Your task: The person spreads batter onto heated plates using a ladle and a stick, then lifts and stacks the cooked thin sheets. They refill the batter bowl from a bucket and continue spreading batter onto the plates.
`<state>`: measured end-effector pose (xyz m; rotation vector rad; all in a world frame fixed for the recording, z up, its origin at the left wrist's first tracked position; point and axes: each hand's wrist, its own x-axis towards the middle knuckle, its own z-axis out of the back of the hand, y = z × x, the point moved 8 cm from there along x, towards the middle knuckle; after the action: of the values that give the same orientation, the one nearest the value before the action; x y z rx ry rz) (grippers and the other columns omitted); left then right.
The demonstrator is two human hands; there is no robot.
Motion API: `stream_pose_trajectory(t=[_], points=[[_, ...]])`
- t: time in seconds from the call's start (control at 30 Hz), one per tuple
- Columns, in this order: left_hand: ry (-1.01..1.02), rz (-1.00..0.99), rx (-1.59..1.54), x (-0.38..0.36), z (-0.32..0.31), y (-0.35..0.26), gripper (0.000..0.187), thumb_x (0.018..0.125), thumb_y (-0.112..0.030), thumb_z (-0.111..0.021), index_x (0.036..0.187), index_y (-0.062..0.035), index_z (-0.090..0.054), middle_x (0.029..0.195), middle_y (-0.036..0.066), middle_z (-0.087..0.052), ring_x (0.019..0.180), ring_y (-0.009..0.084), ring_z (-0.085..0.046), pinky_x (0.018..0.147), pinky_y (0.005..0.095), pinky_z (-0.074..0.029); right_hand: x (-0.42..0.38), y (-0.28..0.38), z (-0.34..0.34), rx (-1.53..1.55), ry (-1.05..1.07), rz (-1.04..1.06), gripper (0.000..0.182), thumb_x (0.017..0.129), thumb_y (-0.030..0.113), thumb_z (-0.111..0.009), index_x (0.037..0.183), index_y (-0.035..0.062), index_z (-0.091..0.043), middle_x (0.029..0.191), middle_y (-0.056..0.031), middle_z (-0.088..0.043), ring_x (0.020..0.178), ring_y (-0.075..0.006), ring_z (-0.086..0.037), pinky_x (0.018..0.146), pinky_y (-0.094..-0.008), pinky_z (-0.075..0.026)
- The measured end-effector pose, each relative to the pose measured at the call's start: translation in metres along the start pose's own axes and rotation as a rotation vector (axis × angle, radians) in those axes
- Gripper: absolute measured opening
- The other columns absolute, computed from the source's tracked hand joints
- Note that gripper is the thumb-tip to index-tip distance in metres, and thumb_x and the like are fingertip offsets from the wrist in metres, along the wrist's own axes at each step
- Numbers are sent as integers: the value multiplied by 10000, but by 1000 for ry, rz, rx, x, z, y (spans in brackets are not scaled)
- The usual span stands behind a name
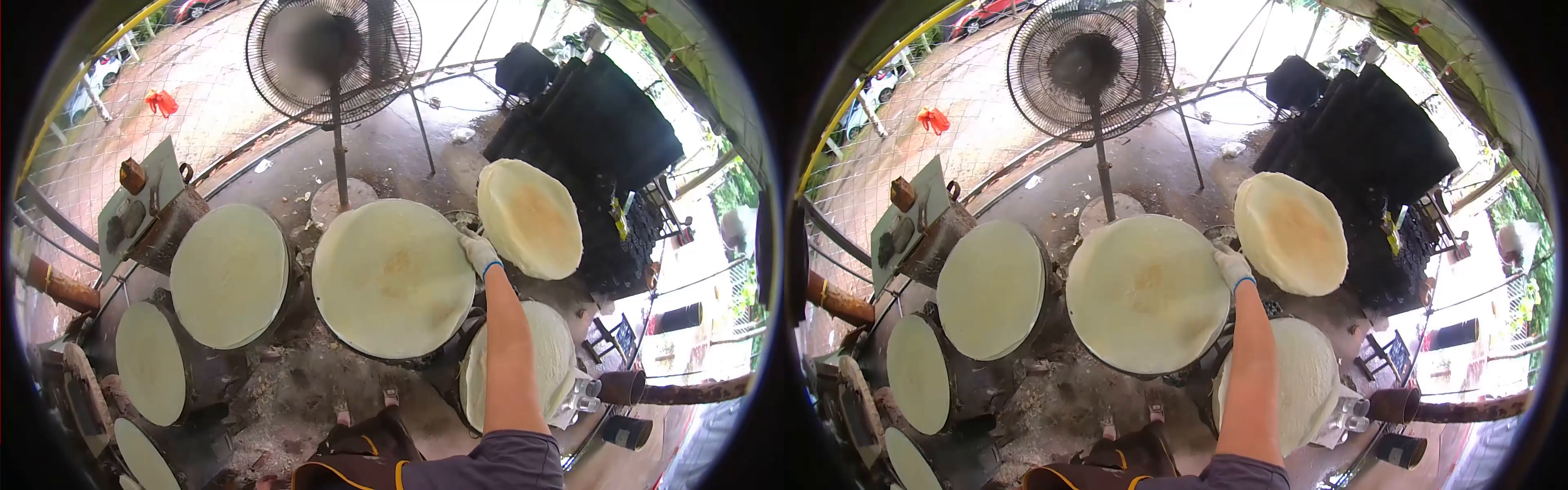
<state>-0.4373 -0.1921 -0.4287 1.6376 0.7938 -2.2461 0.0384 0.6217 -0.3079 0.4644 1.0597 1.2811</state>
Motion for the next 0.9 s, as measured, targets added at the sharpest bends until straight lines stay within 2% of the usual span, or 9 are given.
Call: stream_pose_trajectory(t=[0.13,0.2,0.3,0.57,0.73,0.77,0.8,0.87,0.9], points=[[4,-17,-38,0,-25,5,329,830,-17,-483,1145,79,-469,885,233,-638,729,330,-657,628,401,-559,49,-23,-19,47,69,33,539,886,364,-523,1355,101,-482,1353,-146,-513,1276,-264,-460,1041,-324,-349],[7,-30,-61,-1,-33,5,329,832,-19,-482,1144,82,-469,886,236,-640,733,335,-658,632,404,-561,17,14,-17,-49,37,20,545,886,378,-515,1355,101,-481,1356,-147,-509,1280,-276,-454,1040,-329,-349],[18,-47,-85,-5,-44,0,327,834,-20,-480,1144,86,-470,887,241,-642,740,343,-660,639,408,-562,1,27,-12,-206,-59,22,538,893,377,-552,1356,111,-483,1310,-138,-554,1218,-265,-511,1010,-323,-372],[51,-95,-68,9,-41,1,325,840,-25,-476,1142,97,-472,889,254,-647,759,363,-666,658,420,-568,-19,33,-20,-159,-82,-23,557,892,402,-515,1375,129,-460,1360,-148,-505,1273,-291,-457,1040,-335,-345],[78,-169,-102,52,-10,36,323,847,-33,-477,1139,104,-476,903,261,-651,767,367,-669,668,424,-569,-27,42,-14,-221,-85,-59,516,900,380,-523,1348,126,-493,1354,-171,-499,1268,-309,-457,1046,-351,-348],[66,-163,-109,54,-10,34,322,850,-38,-480,1138,105,-480,916,260,-653,766,362,-670,669,423,-569,-25,40,-12,-206,-140,98,491,903,341,-534,1323,88,-511,1341,-178,-508,1267,-317,-453,1050,-352,-344],[53,-151,-114,51,-10,30,321,853,-43,-482,1137,107,-484,929,260,-654,766,357,-671,670,422,-568,-45,55,-6,-211,-211,139,464,902,301,-542,1302,65,-526,1315,-176,-528,1258,-318,-460,1055,-356,-340],[66,-100,-20,-20,-41,-46,331,850,-38,-497,1154,94,-492,934,241,-655,757,328,-672,677,412,-565,-63,41,3,-83,-446,291,464,904,279,-538,1292,23,-523,1291,-190,-540,1227,-314,-489,1051,-360,-346],[88,-153,74,-21,-44,-60,339,847,-31,-503,1162,93,-489,937,238,-654,754,318,-671,674,409,-562,-88,31,7,2,-506,233,461,908,269,-532,1287,7,-521,1283,-197,-543,1219,-313,-496,1045,-361,-350]])
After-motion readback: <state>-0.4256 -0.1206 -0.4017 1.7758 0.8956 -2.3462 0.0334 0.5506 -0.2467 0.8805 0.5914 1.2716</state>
